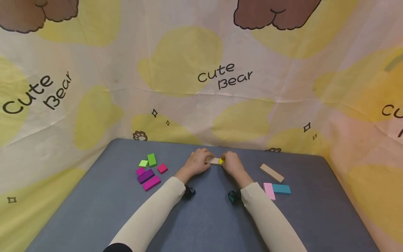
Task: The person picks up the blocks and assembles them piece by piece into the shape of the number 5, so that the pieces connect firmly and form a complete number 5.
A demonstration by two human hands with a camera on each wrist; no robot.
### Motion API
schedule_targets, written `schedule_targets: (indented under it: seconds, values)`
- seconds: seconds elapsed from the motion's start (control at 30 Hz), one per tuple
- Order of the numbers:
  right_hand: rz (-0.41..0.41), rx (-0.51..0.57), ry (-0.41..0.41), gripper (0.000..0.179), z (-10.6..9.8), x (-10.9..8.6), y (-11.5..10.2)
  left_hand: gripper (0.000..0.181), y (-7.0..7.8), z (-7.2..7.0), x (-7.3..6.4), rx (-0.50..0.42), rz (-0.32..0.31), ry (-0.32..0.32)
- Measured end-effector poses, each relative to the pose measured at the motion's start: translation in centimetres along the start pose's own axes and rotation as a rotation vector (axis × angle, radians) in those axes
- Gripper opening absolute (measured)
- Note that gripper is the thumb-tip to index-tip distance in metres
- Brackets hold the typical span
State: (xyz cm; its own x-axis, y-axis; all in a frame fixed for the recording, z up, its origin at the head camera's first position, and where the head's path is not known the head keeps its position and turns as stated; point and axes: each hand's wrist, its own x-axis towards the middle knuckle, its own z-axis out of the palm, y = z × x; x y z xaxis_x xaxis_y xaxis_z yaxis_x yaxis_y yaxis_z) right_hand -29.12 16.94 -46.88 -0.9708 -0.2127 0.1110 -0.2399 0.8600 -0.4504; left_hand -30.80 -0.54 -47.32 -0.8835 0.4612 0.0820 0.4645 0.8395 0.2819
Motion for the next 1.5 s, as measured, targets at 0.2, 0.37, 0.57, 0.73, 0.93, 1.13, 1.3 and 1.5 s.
schedule_targets:
  seconds: [0.2,0.37,0.57,0.73,0.93,1.13,1.3,1.5]
  values:
    - [-0.010,0.006,-0.002,0.020,0.2,-0.1,-0.2,0.029,-0.7,-0.4,-1.5,-0.047,0.002,0.051]
    - [-0.041,-0.004,0.041,0.018,0.2,0.5,-0.3,0.030,-1.5,-1.6,-2.8,-0.073,0.017,0.080]
    - [-0.062,-0.009,0.045,0.019,0.0,1.0,-0.5,0.029,-2.9,-2.7,-4.8,-0.078,0.042,0.126]
    - [-0.043,-0.015,0.029,0.020,-0.1,0.7,-0.6,0.030,-3.9,-3.7,-6.4,-0.092,0.063,0.142]
    - [-0.030,-0.027,0.019,0.019,-0.1,0.3,-0.5,0.032,-5.6,-5.2,-7.9,-0.057,0.019,0.130]
    - [-0.038,-0.036,0.012,0.018,0.0,0.2,-0.4,0.036,-8.8,-7.0,-9.0,-0.010,-0.073,0.120]
    - [-0.041,-0.042,0.019,0.017,0.0,0.2,-0.2,0.044,-12.2,-8.6,-9.5,0.032,-0.189,0.059]
    - [-0.040,-0.039,0.019,0.018,-0.1,0.0,-0.1,0.057,-15.3,-9.3,-9.7,0.042,-0.244,-0.063]
